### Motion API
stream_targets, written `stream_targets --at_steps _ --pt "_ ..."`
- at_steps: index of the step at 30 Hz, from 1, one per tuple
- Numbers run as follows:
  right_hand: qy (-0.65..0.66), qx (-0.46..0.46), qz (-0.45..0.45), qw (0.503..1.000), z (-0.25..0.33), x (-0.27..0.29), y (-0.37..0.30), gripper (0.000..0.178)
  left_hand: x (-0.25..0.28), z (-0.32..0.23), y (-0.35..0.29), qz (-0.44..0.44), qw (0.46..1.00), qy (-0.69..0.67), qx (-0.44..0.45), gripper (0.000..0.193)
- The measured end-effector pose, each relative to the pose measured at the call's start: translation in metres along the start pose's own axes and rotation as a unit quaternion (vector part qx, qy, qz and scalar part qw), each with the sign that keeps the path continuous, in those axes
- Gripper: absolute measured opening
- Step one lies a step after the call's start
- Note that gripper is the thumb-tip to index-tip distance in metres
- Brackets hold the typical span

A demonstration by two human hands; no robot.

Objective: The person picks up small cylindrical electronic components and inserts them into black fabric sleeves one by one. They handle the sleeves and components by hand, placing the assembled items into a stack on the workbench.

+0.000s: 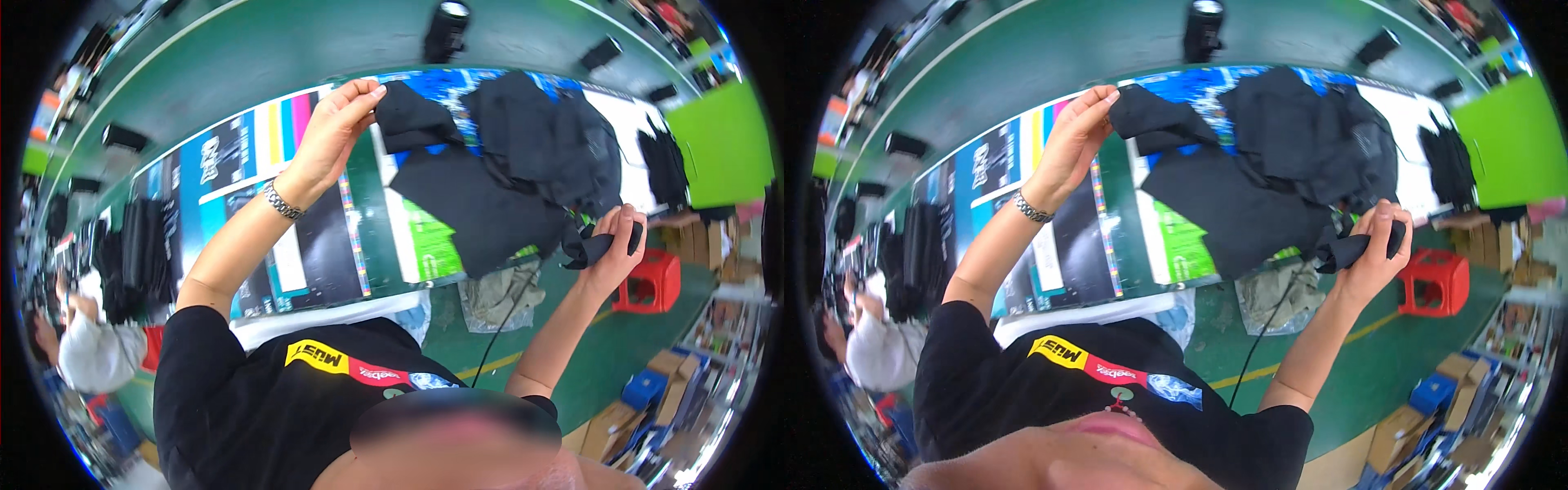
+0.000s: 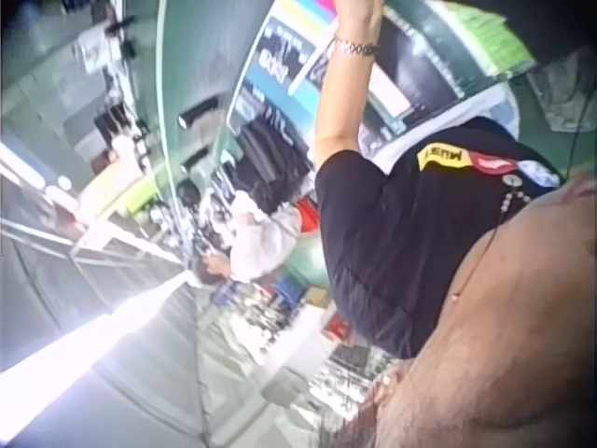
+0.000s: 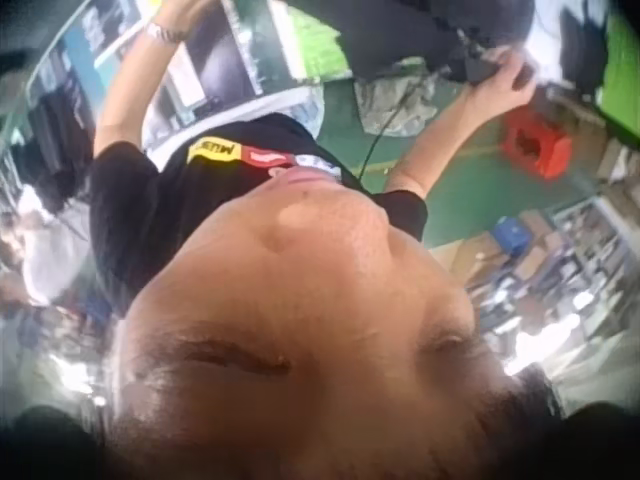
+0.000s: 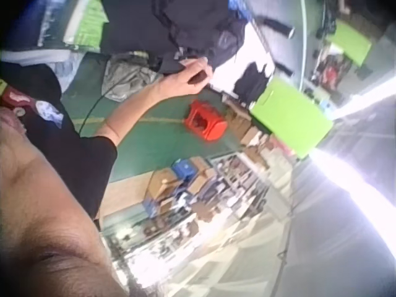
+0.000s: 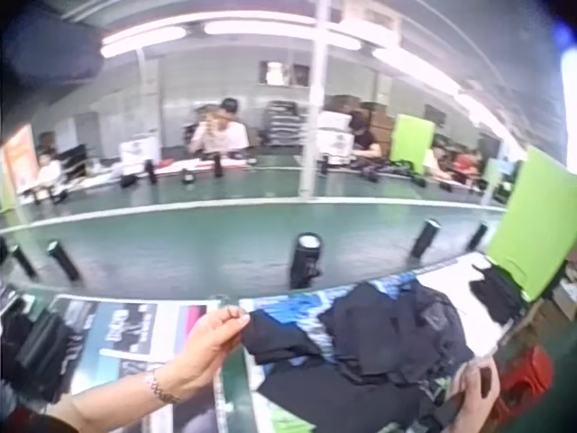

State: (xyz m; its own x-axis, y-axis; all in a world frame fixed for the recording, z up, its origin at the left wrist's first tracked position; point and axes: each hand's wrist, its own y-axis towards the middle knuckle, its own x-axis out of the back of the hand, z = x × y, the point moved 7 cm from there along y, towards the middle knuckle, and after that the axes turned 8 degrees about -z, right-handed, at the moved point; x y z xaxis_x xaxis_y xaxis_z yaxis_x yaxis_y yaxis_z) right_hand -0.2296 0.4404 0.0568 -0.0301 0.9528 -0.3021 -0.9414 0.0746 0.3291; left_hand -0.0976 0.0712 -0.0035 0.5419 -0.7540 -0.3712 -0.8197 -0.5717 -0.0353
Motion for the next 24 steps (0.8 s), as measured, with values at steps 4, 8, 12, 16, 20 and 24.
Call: stream_targets --at_steps 4,8,12,16,20,24 --pt "-0.099 -0.042 0.207 0.973 -0.004 -0.12 -0.035 0.007 0.061 -0.017 -0.03 -0.069 0.996 -0.065 0.007 0.018" --pt "-0.107 -0.109 0.392 0.907 -0.06 -0.244 -0.128 0.027 0.114 -0.027 -0.064 -0.142 0.983 -0.113 0.003 0.02" --pt "-0.007 -0.321 0.367 0.873 -0.113 -0.298 -0.204 0.028 0.16 -0.033 -0.086 -0.217 0.969 -0.117 -0.023 0.02" --pt "0.245 -0.552 0.385 0.697 -0.119 -0.325 -0.247 0.021 0.196 -0.028 -0.109 -0.237 0.949 -0.21 -0.018 0.019" --pt "0.338 -0.625 0.346 0.612 -0.113 -0.338 -0.276 0.028 0.207 0.0 -0.116 -0.128 0.913 -0.384 0.056 0.023" --pt "0.411 -0.629 0.33 0.571 -0.102 -0.341 -0.274 0.045 0.19 -0.014 -0.121 -0.074 0.937 -0.32 0.116 0.036"
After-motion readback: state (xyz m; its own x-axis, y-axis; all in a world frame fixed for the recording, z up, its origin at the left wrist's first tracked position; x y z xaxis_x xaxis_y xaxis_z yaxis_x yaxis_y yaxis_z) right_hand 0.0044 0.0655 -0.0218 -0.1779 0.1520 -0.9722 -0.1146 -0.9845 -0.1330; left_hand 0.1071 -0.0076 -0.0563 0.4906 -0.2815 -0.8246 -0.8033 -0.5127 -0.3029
